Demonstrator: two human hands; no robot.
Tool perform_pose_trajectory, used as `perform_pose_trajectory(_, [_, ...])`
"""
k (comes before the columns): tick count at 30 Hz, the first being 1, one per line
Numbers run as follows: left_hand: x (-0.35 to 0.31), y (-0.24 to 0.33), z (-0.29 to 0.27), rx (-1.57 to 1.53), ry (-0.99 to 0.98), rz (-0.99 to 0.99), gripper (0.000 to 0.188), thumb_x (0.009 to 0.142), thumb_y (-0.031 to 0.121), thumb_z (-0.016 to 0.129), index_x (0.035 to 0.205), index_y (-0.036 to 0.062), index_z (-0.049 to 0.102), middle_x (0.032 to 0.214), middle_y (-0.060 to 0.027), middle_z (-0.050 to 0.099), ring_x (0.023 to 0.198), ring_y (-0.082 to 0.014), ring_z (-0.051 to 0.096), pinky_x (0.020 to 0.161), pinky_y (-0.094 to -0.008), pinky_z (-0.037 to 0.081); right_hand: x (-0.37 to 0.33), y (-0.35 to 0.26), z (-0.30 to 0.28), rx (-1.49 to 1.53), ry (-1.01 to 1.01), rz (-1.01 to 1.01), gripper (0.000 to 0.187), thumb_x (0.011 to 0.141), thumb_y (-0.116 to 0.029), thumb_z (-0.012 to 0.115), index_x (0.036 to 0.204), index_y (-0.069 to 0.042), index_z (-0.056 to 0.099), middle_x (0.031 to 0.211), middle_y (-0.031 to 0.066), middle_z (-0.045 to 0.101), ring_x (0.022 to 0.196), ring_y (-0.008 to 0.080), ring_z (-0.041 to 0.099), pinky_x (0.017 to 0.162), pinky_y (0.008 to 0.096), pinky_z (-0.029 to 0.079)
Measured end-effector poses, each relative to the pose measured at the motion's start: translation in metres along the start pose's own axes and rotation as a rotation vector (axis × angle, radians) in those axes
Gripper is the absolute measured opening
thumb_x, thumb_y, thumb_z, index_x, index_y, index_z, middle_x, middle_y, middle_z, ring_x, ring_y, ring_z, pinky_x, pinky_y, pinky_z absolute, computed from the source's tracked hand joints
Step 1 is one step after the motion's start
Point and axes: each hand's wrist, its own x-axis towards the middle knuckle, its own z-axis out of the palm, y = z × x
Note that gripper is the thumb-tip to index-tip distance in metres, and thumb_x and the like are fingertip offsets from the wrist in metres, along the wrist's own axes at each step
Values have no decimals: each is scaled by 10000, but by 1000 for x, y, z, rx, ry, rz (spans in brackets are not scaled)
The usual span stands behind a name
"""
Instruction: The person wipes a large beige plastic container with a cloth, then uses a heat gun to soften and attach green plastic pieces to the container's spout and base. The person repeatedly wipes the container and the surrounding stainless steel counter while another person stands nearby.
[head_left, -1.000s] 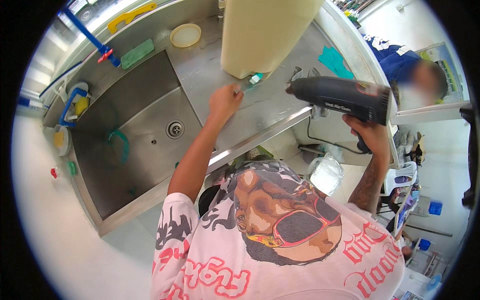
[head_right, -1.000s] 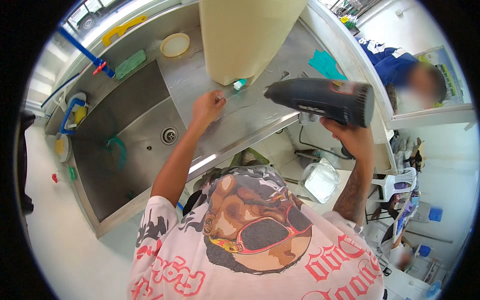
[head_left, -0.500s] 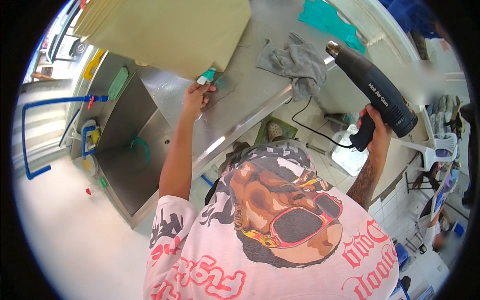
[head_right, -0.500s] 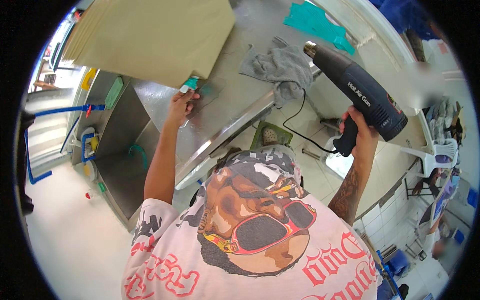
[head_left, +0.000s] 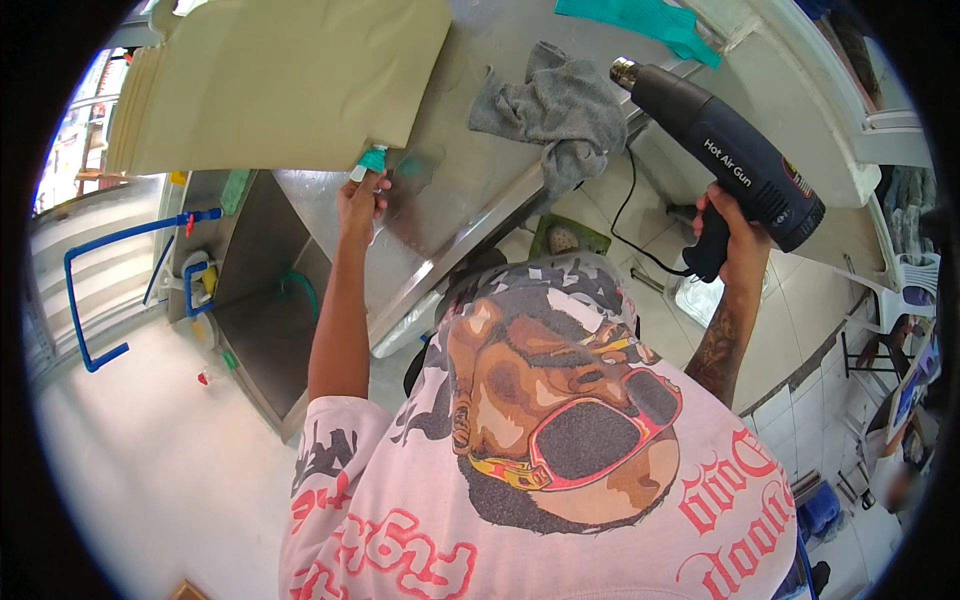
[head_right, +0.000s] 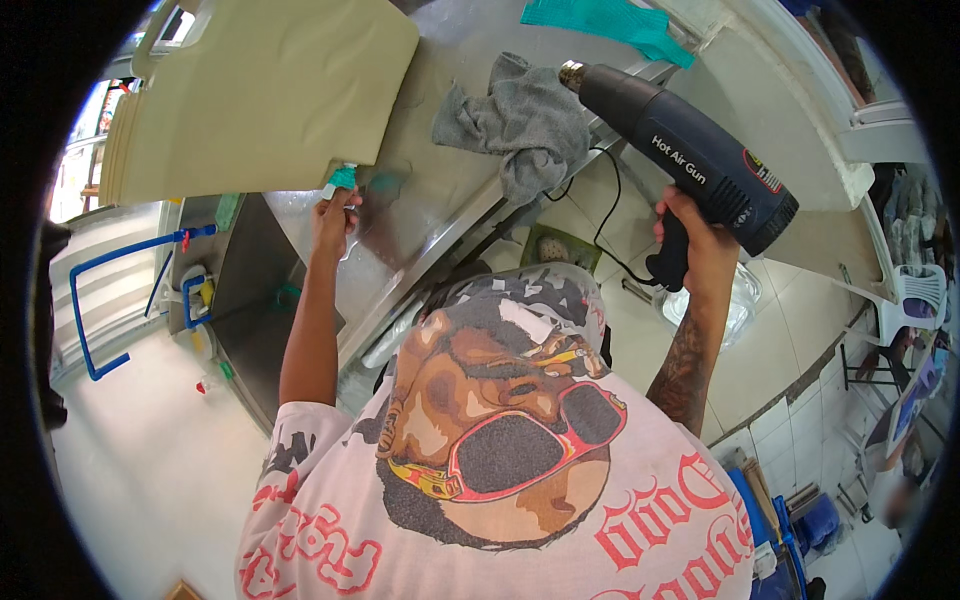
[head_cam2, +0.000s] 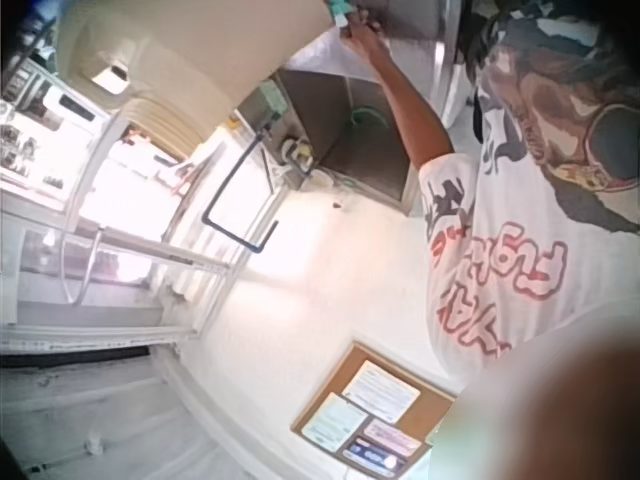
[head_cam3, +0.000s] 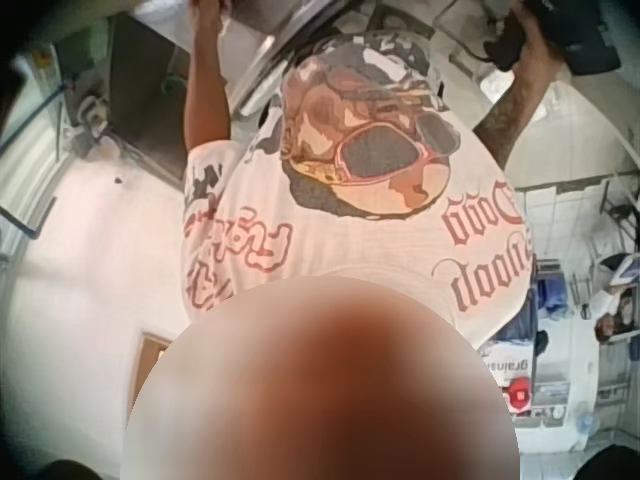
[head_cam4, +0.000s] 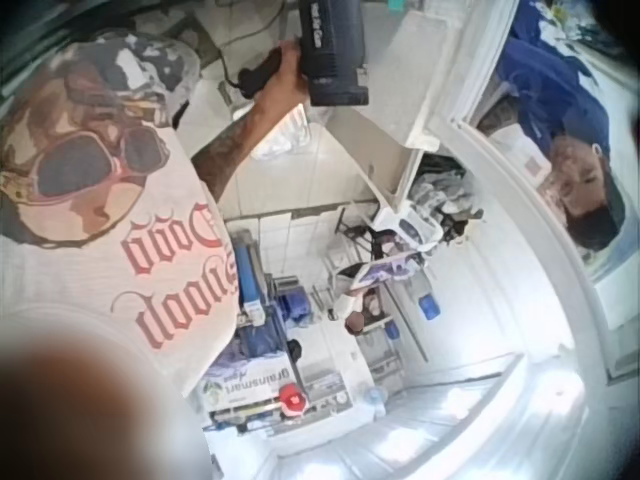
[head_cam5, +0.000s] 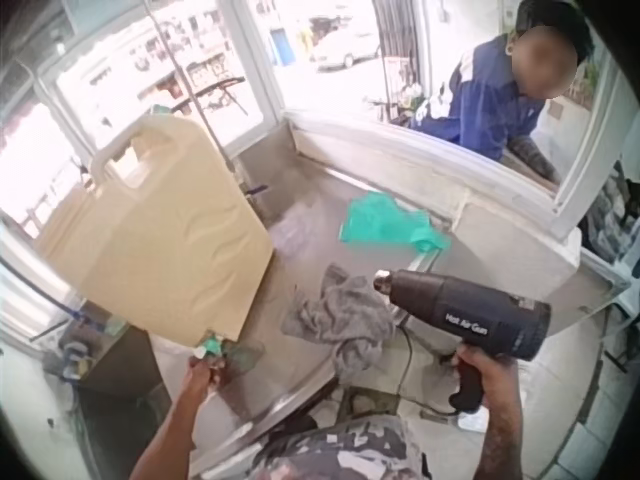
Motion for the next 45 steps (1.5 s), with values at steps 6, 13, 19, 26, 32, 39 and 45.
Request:
perform_pose_trajectory(6, [9, -6, -6, -83, 153, 47, 161, 917, 207, 679, 908, 47, 694, 716, -24, 637, 483, -67, 520, 406, -218, 357, 2, -6, 5, -12, -44, -24, 187, 849, -160, 762, 955, -21, 696, 760, 65, 671, 576, 127, 617, 531, 262, 492])
perform_pose_trajectory(13, [-26, 11, -35, -5, 143, 139, 175, 940, 166, 616, 987, 26, 710, 791, -60, 672, 525, -97, 573, 441, -237, 428, 1, -17, 14, 1, -90, -82, 184, 851, -155, 760, 952, -17, 693, 754, 62, 664, 567, 129, 607, 519, 268, 485])
perform_pose_trajectory(19, [-73, 27, -30, -83, 138, 155, 295, 979, 245, 563, 1107, 16, 696, 910, -93, 694, 601, -131, 630, 509, -241, 489, -12, -19, 28, -2, -195, -101, 185, 852, -147, 748, 966, -13, 695, 775, 66, 667, 572, 141, 606, 525, 280, 487])
perform_pose_trajectory(26, [-66, 3, -16, -228, 155, 309, 247, 989, 200, 566, 1111, 17, 679, 995, -75, 680, 761, -131, 650, 605, -251, 535, -23, -17, 55, -15, -251, -40, 165, 860, -120, 736, 969, -3, 696, 791, 65, 670, 587, 136, 600, 527, 274, 482])
perform_pose_trajectory(32, [-40, -17, 8, -283, 140, 167, 166, 983, 155, 623, 1085, 26, 644, 1022, -95, 690, 780, -164, 680, 661, -295, 590, -32, -4, 98, -256, -508, -154, 193, 842, -107, 762, 976, -9, 663, 785, 47, 640, 627, 115, 588, 556, 276, 464])
perform_pose_trajectory(39, [-34, -9, 10, -371, 126, 94, 199, 937, 87, 653, 1106, -12, 683, 971, -92, 706, 753, -144, 669, 639, -269, 582, -39, 10, 143, -354, -600, -492, 466, 709, -181, 875, 1093, -8, 674, 998, 112, 703, 877, 199, 663, 806, 348, 535])
perform_pose_trajectory(45, [-34, -6, 5, -480, 113, 28, 176, 909, 31, 656, 1073, -28, 682, 945, -109, 713, 739, -153, 669, 643, -268, 582, -39, 19, 151, -461, -628, -724, 499, 674, -182, 881, 1095, -10, 675, 1016, 148, 709, 876, 331, 689, 808, 395, 548])
